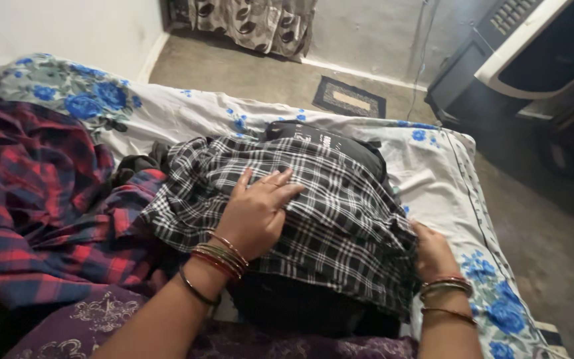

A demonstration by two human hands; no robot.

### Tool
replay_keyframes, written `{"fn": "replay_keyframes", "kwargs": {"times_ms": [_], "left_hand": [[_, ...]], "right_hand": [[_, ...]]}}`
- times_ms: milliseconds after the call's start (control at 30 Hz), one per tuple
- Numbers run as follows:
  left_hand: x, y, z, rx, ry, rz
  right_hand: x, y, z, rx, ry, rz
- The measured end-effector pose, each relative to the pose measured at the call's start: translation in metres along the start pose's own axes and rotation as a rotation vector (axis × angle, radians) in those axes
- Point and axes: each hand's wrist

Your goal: The person folds a black and white checkered shirt and places it into a black backpack. Then the person folds a red and blue checkered shirt and places it into the same backpack.

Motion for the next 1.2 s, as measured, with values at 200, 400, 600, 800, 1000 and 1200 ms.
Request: {"fn": "replay_keyframes", "kwargs": {"times_ms": [200, 400, 600, 800, 1000, 1200], "left_hand": [[0.005, -0.010, -0.007, 0.035, 0.156, -0.200], [0.030, -0.019, 0.001, 0.209, 0.267, 0.010], [0.061, -0.031, 0.030, 0.200, 0.296, -0.089], [0.056, -0.034, 0.037, 0.270, 0.275, -0.003], [0.105, -0.010, 0.100, 0.457, 0.280, -0.081], [0.160, 0.012, 0.134, 0.365, 0.330, -0.142]], "right_hand": [[-0.013, 0.014, 0.016, -0.477, -0.157, 0.283], [-0.008, -0.018, 0.011, -0.548, -0.401, 0.422], [0.059, -0.098, 0.012, -1.030, -0.759, 0.190], [0.027, -0.079, 0.019, -0.774, -0.368, 0.277], [-0.045, 0.020, 0.052, 0.132, -0.328, 0.190], [-0.031, 0.069, 0.111, 0.134, -0.309, 0.106]]}}
Point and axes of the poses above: each hand's wrist, its own y-axis towards the middle knuckle, its own x-axis out of the palm, z = x × y, and after that the axes turned 3 degrees about z, right-handed
